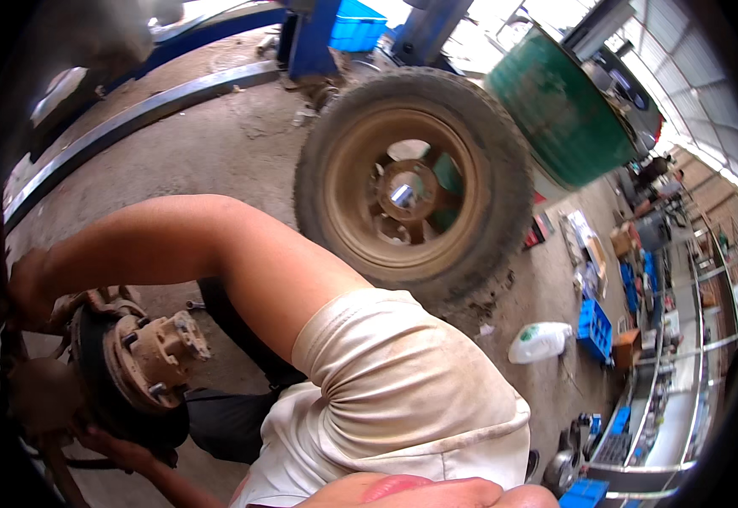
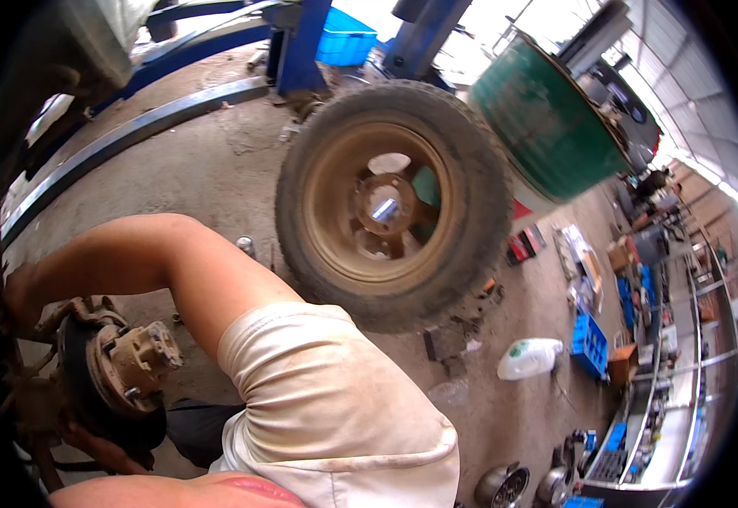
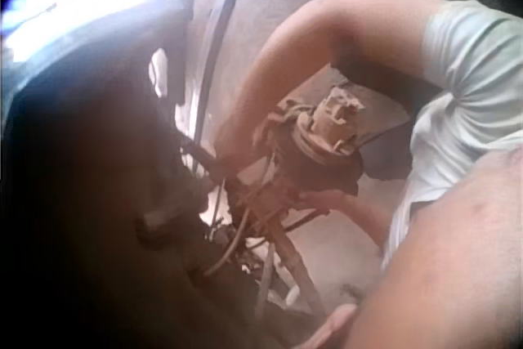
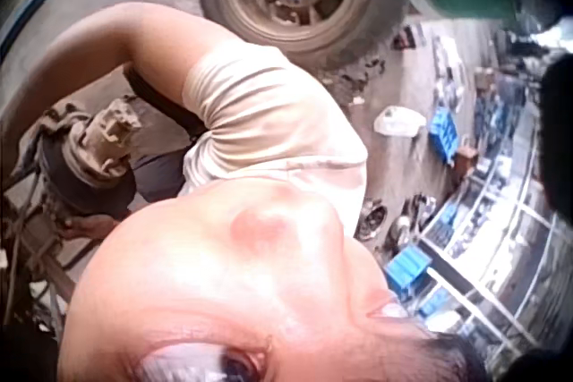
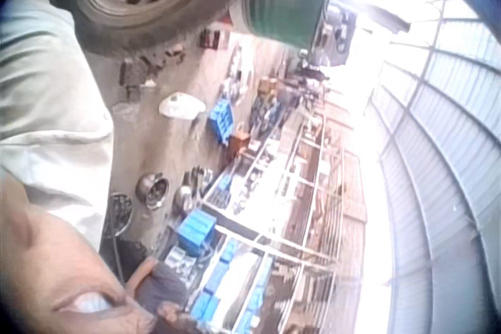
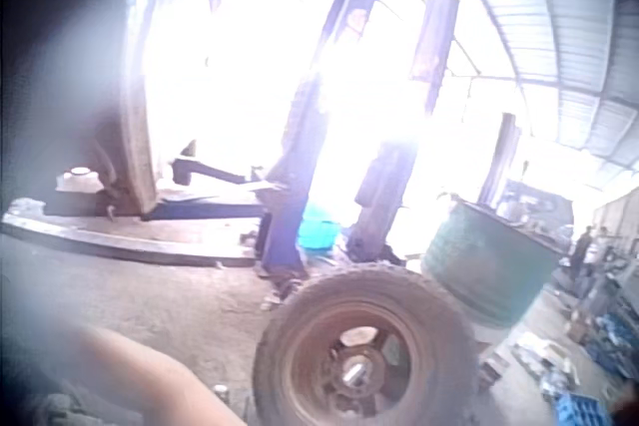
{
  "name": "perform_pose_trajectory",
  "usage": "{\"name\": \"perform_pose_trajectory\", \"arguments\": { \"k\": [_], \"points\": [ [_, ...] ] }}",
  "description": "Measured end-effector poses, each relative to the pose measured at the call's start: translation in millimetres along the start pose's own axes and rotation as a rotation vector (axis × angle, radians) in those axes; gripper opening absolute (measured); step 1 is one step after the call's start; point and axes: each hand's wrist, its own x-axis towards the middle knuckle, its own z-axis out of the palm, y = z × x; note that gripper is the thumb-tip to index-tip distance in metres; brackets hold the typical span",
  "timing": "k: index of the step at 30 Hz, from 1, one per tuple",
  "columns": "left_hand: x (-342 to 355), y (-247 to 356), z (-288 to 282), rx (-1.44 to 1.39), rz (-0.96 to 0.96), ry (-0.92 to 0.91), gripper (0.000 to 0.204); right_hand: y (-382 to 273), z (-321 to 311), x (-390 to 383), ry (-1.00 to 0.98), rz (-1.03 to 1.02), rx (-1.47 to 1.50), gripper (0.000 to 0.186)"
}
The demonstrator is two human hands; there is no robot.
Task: The person uses a wrench to loosen and tighten bolts on a vehicle's brake and suspension assembly. They repeatedly adjust the tool and reposition their hands to access different fasteners on the caliper and surrounding components.
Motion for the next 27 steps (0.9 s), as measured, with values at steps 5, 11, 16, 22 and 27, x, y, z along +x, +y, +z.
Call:
{"name": "perform_pose_trajectory", "arguments": {
  "k": [5, 11, 16, 22, 27],
  "points": [
    [6.1, -27.3, -5.6, -0.008, -0.064, 0.007, 0.064, 0.2, -24.8, -54.0, -0.131, 0.241, -0.054, 0.054],
    [11.1, -39.2, -2.2, 0.074, 0.051, 0.007, 0.062, 36.3, -44.7, -133.3, 0.030, 0.462, 0.044, 0.059],
    [2.7, -41.9, -9.6, 0.195, 0.229, 0.036, 0.061, 33.7, -60.1, -193.3, 0.121, 0.620, 0.253, 0.046],
    [-13.6, 5.7, -11.9, 0.292, 0.332, -0.089, 0.062, 73.6, -15.8, -208.5, 0.294, 0.560, 0.686, 0.030],
    [-10.0, 22.1, -2.7, 0.021, 0.193, -0.105, 0.086, 42.4, -62.6, -200.5, 0.198, 0.769, 1.035, 0.037]
  ]
}}
